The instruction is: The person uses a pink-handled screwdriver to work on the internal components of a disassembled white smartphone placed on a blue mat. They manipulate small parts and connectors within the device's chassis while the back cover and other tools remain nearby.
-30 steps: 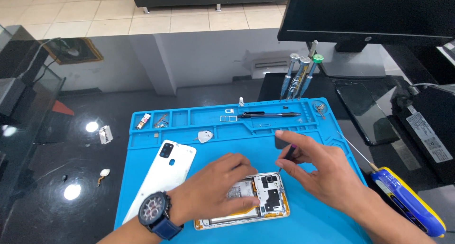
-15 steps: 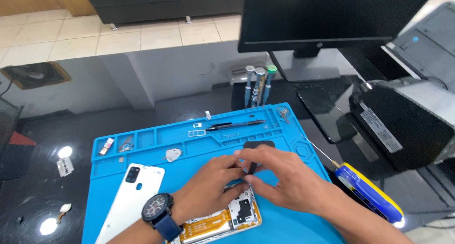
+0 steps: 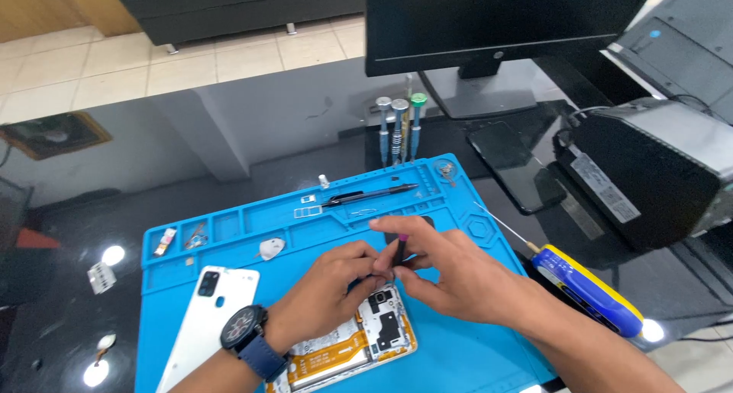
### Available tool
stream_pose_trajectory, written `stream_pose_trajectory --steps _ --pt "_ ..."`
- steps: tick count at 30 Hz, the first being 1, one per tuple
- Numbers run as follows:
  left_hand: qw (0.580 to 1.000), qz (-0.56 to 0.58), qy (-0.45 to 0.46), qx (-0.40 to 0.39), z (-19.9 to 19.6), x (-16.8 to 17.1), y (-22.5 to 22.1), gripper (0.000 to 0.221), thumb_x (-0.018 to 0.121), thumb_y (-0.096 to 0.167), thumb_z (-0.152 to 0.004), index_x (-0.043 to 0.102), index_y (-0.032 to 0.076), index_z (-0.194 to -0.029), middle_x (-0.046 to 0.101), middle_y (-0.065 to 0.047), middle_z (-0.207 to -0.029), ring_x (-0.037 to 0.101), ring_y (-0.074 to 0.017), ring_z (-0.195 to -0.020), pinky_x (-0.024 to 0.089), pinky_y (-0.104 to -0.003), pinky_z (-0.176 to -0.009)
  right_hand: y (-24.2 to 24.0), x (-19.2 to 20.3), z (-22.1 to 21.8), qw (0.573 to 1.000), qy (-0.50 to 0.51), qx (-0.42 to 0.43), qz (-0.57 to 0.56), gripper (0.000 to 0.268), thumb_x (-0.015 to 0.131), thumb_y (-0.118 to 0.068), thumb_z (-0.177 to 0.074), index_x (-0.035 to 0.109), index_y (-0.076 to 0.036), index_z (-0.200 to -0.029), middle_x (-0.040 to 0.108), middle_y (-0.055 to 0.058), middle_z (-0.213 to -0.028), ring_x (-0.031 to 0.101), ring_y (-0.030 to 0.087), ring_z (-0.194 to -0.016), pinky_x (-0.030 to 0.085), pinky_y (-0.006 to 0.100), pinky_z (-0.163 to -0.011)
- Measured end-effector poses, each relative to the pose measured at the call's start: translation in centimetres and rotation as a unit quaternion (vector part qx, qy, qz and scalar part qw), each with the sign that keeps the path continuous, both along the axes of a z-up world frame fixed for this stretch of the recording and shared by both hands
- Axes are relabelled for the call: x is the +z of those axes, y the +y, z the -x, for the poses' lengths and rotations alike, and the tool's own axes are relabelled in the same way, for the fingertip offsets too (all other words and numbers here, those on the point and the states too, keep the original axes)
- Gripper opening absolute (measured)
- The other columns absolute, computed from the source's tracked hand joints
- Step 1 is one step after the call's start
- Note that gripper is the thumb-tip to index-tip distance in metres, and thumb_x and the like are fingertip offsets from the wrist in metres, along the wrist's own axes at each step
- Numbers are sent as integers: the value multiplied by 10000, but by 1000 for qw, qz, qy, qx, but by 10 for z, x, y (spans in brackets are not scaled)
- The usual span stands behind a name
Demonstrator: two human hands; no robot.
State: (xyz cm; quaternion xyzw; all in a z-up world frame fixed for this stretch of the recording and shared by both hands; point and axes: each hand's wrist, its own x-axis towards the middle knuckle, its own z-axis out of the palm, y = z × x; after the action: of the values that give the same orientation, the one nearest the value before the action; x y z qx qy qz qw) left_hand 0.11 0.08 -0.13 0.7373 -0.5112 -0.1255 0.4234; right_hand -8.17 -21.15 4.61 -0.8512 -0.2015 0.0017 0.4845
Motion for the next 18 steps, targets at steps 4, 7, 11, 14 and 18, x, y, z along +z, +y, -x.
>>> stream_pose_trajectory --steps 4,7,11,14,18 --pt "998 -45 27 22 0 -1 2 147 589 61 -972 722 77 -1033 650 -64 -1098 675 -238 -953 574 -376 -768 0 -13 -2 990 -79 -28 117 703 818 -225 -905 441 -177 -1496 702 98 -1155 761 220 -953 642 405 -775" --pt "999 -41 10 22 -1 -2 1 123 574 107 -1004 694 89 -1025 639 -56 -1027 615 -208 -862 523 -357 -698 0 -9 -1 987 -26 -71 139 682 768 -230 -935 443 -254 -1534 757 35 -945 759 165 -764 617 350 -601" --pt "999 -38 9 20 0 -2 3 112 586 103 -993 694 89 -1020 640 -57 -1022 628 -207 -854 524 -360 -666 3 -9 0 994 -39 -35 93 671 717 -150 -918 405 -181 -1511 740 74 -1067 793 212 -942 709 395 -824" --pt "998 -52 20 30 2 -1 4 139 594 125 -984 708 113 -1063 643 -45 -1044 646 -180 -882 564 -335 -674 3 -10 0 988 -24 -72 134 746 783 -220 -904 386 -201 -1535 760 50 -982 792 186 -822 713 362 -723" --pt "1000 -14 5 25 3 -3 4 189 569 96 -969 719 76 -1081 634 -63 -1009 611 -218 -834 506 -382 -687 5 -7 3 997 7 -45 62 711 704 -109 -927 351 -171 -1541 806 42 -1041 801 135 -758 734 307 -746"
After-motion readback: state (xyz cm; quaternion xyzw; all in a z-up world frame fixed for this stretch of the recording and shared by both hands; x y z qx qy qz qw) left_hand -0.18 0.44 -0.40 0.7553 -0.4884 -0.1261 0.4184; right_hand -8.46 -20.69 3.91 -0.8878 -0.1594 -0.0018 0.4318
